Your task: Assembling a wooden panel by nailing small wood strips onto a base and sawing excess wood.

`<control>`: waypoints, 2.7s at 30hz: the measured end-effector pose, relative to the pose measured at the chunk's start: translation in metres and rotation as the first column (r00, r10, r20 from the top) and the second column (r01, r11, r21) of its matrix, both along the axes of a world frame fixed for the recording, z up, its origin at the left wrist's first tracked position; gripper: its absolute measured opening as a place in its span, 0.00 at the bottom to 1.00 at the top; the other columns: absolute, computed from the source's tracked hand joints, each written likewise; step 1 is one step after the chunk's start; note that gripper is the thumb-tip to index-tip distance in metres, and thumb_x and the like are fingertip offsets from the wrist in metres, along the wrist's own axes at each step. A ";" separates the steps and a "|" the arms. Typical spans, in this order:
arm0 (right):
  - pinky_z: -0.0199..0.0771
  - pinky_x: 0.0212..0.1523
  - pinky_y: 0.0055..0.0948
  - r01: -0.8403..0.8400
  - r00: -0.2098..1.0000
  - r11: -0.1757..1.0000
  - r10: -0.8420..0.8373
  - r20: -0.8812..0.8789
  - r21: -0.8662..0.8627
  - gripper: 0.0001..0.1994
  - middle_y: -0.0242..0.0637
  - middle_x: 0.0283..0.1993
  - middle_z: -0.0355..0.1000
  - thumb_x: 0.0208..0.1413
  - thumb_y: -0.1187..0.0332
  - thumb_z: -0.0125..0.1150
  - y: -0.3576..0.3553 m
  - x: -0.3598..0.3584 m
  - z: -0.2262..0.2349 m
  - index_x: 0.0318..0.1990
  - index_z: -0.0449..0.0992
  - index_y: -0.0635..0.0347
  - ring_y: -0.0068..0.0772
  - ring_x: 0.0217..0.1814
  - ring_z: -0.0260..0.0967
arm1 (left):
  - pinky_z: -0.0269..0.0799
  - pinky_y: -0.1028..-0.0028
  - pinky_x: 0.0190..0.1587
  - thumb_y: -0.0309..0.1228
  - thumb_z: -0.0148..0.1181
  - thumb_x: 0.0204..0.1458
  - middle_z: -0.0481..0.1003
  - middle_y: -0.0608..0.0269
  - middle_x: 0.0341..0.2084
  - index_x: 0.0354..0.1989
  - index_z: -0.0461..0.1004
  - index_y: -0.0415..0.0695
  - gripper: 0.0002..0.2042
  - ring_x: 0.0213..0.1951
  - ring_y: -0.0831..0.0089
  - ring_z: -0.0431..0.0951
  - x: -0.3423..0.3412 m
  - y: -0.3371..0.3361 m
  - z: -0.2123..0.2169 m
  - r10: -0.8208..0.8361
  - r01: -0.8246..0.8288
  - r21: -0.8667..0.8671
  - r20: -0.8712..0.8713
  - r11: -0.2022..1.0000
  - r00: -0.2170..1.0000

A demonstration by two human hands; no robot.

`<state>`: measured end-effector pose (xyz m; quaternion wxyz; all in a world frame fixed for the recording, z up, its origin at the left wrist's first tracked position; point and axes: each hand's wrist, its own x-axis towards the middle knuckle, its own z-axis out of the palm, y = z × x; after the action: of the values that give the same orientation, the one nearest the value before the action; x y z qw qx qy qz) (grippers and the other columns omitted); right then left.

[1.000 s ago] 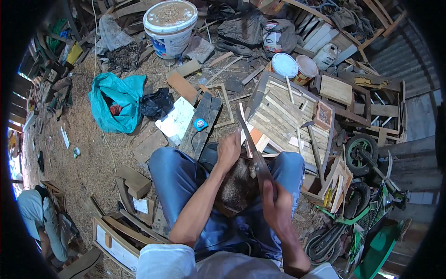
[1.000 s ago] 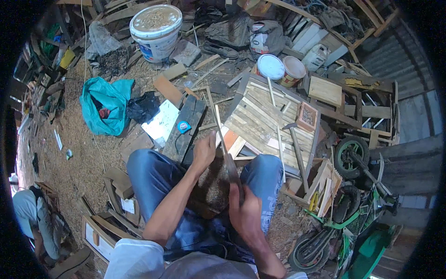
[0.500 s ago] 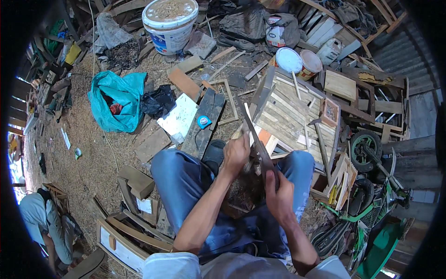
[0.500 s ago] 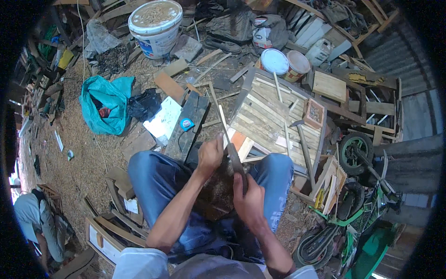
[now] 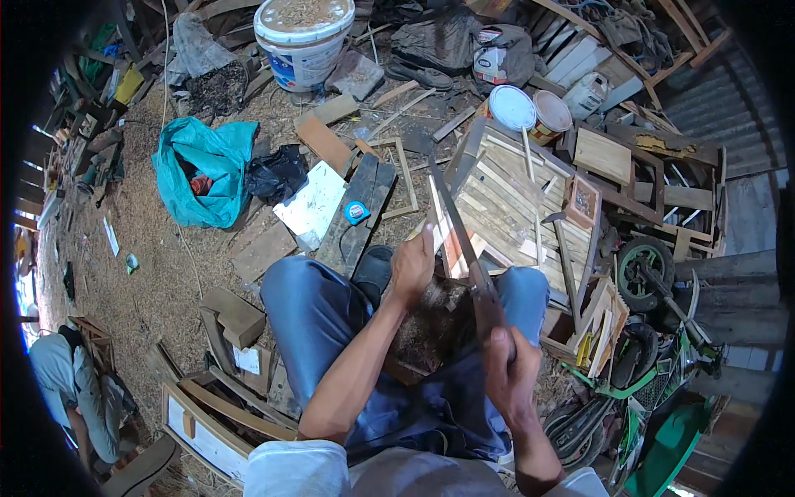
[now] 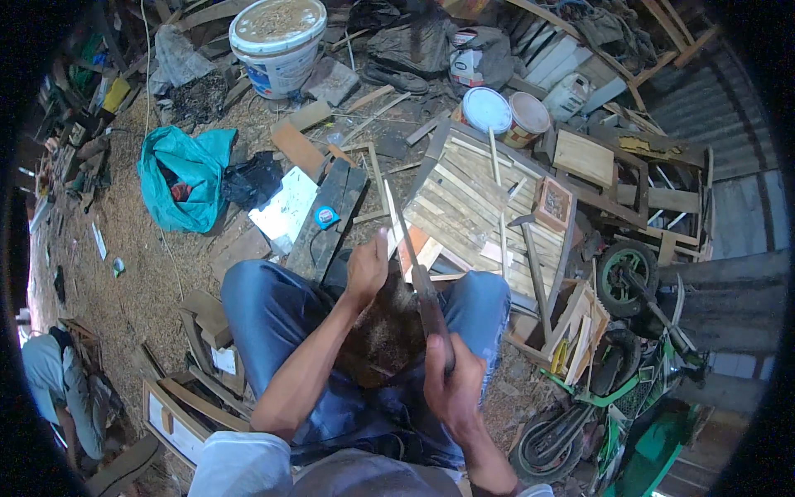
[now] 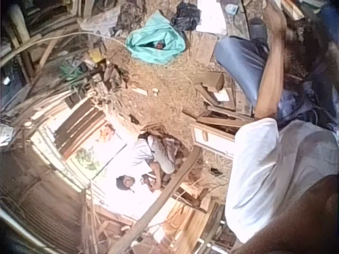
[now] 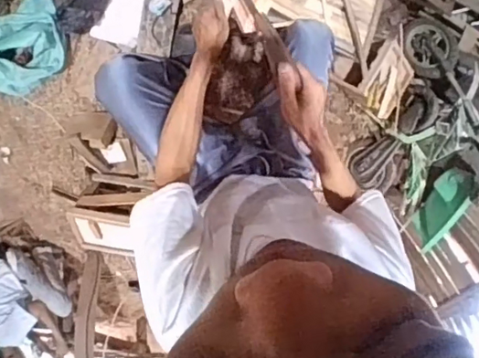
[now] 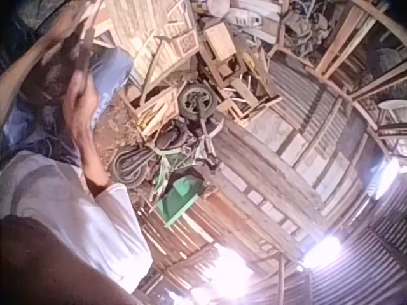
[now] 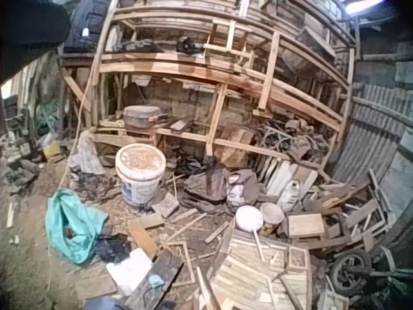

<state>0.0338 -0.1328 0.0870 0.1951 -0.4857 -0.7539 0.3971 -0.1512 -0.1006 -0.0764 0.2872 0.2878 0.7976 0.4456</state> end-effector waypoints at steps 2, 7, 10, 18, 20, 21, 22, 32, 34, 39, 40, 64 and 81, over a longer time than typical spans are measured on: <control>0.60 0.20 0.37 -0.029 0.998 0.999 0.031 0.058 -0.030 0.15 0.48 0.16 0.58 0.64 0.65 0.53 -0.004 0.006 0.012 0.27 0.69 0.66 0.45 0.14 0.58 | 0.68 0.48 0.41 0.51 0.34 0.65 0.73 0.31 0.29 0.35 0.76 0.35 0.30 0.38 0.34 0.74 0.000 0.001 0.003 0.004 -0.005 -0.013 -0.008 1.000 1.000; 0.58 0.20 0.33 -0.012 0.996 0.999 0.015 0.090 -0.030 0.19 0.41 0.15 0.59 0.65 0.60 0.51 -0.016 0.017 0.013 0.25 0.68 0.67 0.32 0.16 0.56 | 0.68 0.47 0.41 0.49 0.36 0.65 0.73 0.31 0.28 0.32 0.76 0.33 0.30 0.37 0.34 0.74 0.001 0.001 0.006 0.035 -0.035 -0.005 -0.029 0.999 0.999; 0.58 0.20 0.33 -0.010 0.994 0.999 0.014 0.106 -0.042 0.19 0.41 0.15 0.60 0.65 0.60 0.51 -0.018 0.022 0.008 0.25 0.69 0.67 0.33 0.16 0.58 | 0.67 0.47 0.41 0.49 0.36 0.65 0.73 0.31 0.28 0.31 0.76 0.33 0.29 0.37 0.34 0.74 0.002 0.002 0.003 0.032 -0.033 -0.018 -0.057 0.999 0.998; 0.60 0.20 0.39 -0.035 0.993 0.999 0.036 0.113 -0.018 0.16 0.51 0.16 0.62 0.64 0.64 0.54 -0.018 0.012 0.012 0.26 0.69 0.65 0.55 0.16 0.63 | 0.67 0.46 0.40 0.49 0.36 0.65 0.73 0.31 0.28 0.31 0.76 0.33 0.29 0.37 0.33 0.74 0.002 0.003 0.001 0.044 -0.045 -0.022 -0.046 0.999 0.998; 0.61 0.20 0.39 -0.028 0.982 0.999 0.032 0.188 -0.025 0.15 0.52 0.16 0.63 0.64 0.65 0.53 -0.020 0.007 0.017 0.27 0.70 0.66 0.58 0.18 0.66 | 0.67 0.46 0.40 0.48 0.36 0.65 0.73 0.31 0.28 0.31 0.75 0.33 0.29 0.37 0.33 0.74 0.001 0.002 0.002 0.043 -0.044 -0.017 -0.055 0.999 0.998; 0.61 0.20 0.39 -0.025 0.982 0.999 0.029 0.188 -0.025 0.15 0.52 0.16 0.63 0.64 0.65 0.53 -0.020 0.004 0.018 0.27 0.70 0.66 0.58 0.18 0.66 | 0.67 0.46 0.40 0.48 0.36 0.65 0.73 0.31 0.28 0.30 0.75 0.33 0.30 0.36 0.33 0.74 0.000 0.002 0.004 0.034 -0.036 -0.030 -0.049 0.999 0.998; 0.63 0.22 0.42 -0.027 0.980 0.998 0.038 0.198 -0.055 0.15 0.53 0.17 0.65 0.64 0.64 0.53 -0.019 0.000 0.020 0.28 0.71 0.66 0.59 0.21 0.68 | 0.67 0.46 0.40 0.48 0.36 0.66 0.73 0.31 0.28 0.30 0.76 0.33 0.30 0.36 0.34 0.74 -0.001 0.002 0.005 0.025 -0.027 -0.043 -0.045 0.999 0.999; 0.67 0.27 0.47 -0.022 1.000 0.996 0.023 -0.010 0.082 0.19 0.59 0.22 0.68 0.64 0.60 0.51 0.028 -0.060 -0.060 0.29 0.73 0.69 0.65 0.27 0.68 | 0.69 0.47 0.40 0.50 0.36 0.65 0.74 0.31 0.28 0.31 0.76 0.33 0.31 0.36 0.35 0.75 -0.005 -0.003 -0.008 0.052 -0.062 -0.081 -0.112 0.995 0.992; 0.64 0.24 0.39 -0.015 1.000 1.000 0.015 0.023 0.022 0.20 0.52 0.17 0.63 0.64 0.58 0.52 0.018 -0.042 -0.053 0.28 0.72 0.68 0.49 0.18 0.64 | 0.69 0.46 0.40 0.48 0.37 0.65 0.74 0.33 0.28 0.34 0.77 0.36 0.27 0.36 0.36 0.75 -0.012 0.000 -0.002 0.042 -0.048 -0.068 -0.093 0.997 0.995; 0.61 0.22 0.34 0.052 0.996 0.996 -0.057 -0.068 -0.076 0.20 0.43 0.16 0.58 0.64 0.57 0.53 0.023 -0.015 -0.044 0.30 0.73 0.68 0.22 0.22 0.54 | 0.68 0.47 0.39 0.46 0.39 0.65 0.74 0.33 0.29 0.39 0.77 0.38 0.24 0.37 0.35 0.75 -0.013 0.001 0.009 0.042 -0.043 -0.008 -0.097 0.999 0.994; 0.61 0.22 0.34 0.053 0.993 0.998 -0.054 -0.100 -0.014 0.20 0.43 0.16 0.58 0.64 0.57 0.52 0.028 -0.012 -0.041 0.30 0.73 0.68 0.23 0.21 0.54 | 0.68 0.49 0.40 0.45 0.41 0.65 0.74 0.33 0.30 0.38 0.77 0.36 0.23 0.38 0.36 0.74 -0.013 0.001 0.014 0.063 -0.053 0.166 -0.055 0.985 0.997; 0.62 0.55 0.50 0.009 0.945 0.822 -0.193 0.264 0.569 0.14 0.52 0.45 0.73 0.56 0.64 0.61 0.207 0.062 -0.104 0.43 0.76 0.66 0.53 0.54 0.66 | 0.73 0.75 0.33 0.25 0.56 0.57 0.78 0.58 0.34 0.43 0.72 0.38 0.07 0.31 0.73 0.79 -0.040 0.018 0.000 -0.083 -0.074 0.445 0.323 0.892 0.943; 0.71 0.42 0.42 0.068 0.980 0.803 0.056 -0.189 0.593 0.07 0.47 0.37 0.74 0.55 0.70 0.61 0.158 0.051 -0.092 0.36 0.77 0.65 0.50 0.39 0.73 | 0.70 0.79 0.30 0.20 0.62 0.52 0.76 0.64 0.26 0.45 0.69 0.40 0.13 0.29 0.77 0.76 0.012 0.009 0.085 -0.245 0.053 0.446 0.383 0.893 0.891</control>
<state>0.0846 0.0255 -0.0054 0.4127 -0.3604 -0.8157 0.1855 -0.1396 -0.0915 0.0081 0.4204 0.2996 0.5732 0.6363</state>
